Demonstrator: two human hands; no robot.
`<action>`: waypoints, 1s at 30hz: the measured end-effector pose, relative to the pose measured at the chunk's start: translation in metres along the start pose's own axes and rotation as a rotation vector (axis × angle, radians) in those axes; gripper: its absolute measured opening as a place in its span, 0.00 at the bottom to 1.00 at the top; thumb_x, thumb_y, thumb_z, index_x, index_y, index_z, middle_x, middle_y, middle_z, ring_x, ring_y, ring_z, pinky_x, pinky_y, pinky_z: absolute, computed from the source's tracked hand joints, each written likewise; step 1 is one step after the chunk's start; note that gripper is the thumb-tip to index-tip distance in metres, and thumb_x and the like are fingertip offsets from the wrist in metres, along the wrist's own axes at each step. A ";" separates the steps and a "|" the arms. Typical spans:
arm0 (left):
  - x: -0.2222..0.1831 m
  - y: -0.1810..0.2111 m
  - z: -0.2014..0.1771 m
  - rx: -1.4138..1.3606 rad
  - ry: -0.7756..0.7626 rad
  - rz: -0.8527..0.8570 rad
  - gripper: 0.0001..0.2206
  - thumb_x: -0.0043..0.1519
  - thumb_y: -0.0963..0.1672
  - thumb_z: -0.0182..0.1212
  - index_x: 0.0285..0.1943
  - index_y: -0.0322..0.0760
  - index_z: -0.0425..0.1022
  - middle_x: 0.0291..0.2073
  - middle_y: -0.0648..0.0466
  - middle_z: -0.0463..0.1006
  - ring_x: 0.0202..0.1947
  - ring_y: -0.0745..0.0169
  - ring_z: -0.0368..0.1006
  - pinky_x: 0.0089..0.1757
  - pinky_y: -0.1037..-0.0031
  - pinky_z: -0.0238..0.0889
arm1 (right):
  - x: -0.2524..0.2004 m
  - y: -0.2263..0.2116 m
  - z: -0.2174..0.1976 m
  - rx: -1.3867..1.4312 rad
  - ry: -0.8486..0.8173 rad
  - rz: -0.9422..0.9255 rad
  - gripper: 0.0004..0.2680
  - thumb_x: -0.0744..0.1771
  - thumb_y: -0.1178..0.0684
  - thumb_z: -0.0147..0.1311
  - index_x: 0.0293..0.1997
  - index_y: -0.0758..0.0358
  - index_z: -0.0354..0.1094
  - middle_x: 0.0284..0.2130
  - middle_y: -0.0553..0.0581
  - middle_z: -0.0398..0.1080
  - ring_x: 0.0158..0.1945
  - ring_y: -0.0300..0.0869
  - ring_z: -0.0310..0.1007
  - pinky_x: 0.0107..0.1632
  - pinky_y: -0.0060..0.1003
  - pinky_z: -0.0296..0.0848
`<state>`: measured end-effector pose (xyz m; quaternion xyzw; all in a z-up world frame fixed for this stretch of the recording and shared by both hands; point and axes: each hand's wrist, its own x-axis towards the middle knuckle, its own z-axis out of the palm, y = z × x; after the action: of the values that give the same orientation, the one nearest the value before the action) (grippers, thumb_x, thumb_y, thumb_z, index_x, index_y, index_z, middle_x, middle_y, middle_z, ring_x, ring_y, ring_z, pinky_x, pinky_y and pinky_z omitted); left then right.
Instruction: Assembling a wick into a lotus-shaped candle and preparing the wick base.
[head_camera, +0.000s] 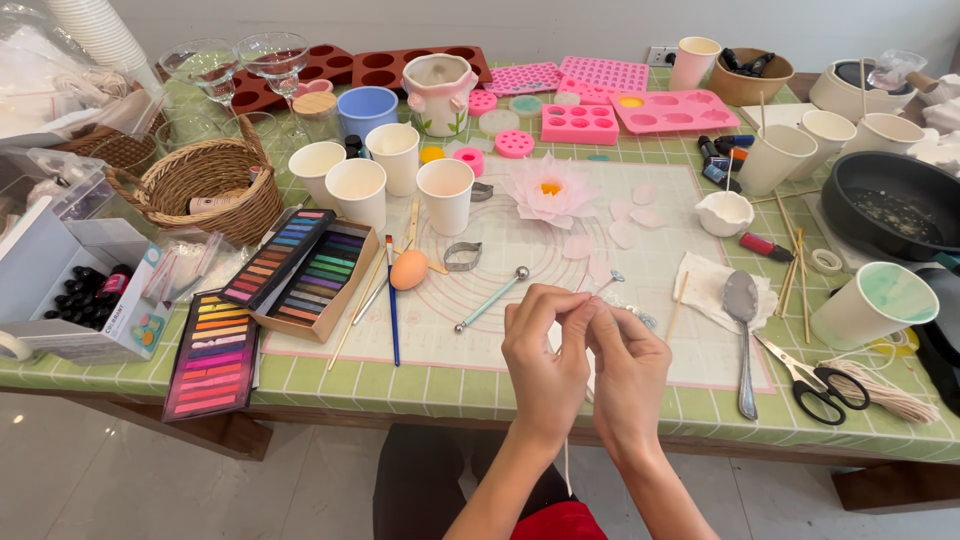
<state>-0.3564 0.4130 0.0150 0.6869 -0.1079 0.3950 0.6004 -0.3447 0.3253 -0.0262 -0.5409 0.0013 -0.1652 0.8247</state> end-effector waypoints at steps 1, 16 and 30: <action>0.000 -0.001 0.000 -0.003 -0.008 -0.008 0.02 0.64 0.40 0.65 0.40 0.35 0.78 0.33 0.56 0.79 0.32 0.64 0.72 0.44 0.71 0.59 | 0.000 -0.002 0.001 0.007 0.014 0.022 0.07 0.70 0.58 0.54 0.46 0.73 0.75 0.30 0.49 0.71 0.33 0.31 0.64 0.37 0.27 0.65; -0.012 0.015 -0.016 -0.021 -0.018 -0.117 0.05 0.59 0.40 0.70 0.43 0.36 0.84 0.44 0.55 0.86 0.46 0.63 0.79 0.53 0.73 0.59 | -0.015 -0.004 0.008 -0.266 0.084 -0.283 0.06 0.69 0.61 0.56 0.48 0.74 0.75 0.38 0.55 0.77 0.40 0.32 0.74 0.43 0.25 0.72; -0.010 0.022 -0.020 -0.150 -0.085 -0.246 0.03 0.59 0.39 0.67 0.39 0.35 0.78 0.46 0.54 0.84 0.51 0.60 0.75 0.56 0.70 0.58 | -0.020 0.002 0.003 -0.280 0.088 -0.392 0.05 0.70 0.62 0.58 0.48 0.74 0.75 0.37 0.53 0.76 0.39 0.30 0.71 0.40 0.23 0.70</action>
<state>-0.3849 0.4222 0.0244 0.6643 -0.0774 0.2795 0.6889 -0.3624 0.3339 -0.0302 -0.6323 -0.0449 -0.3438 0.6929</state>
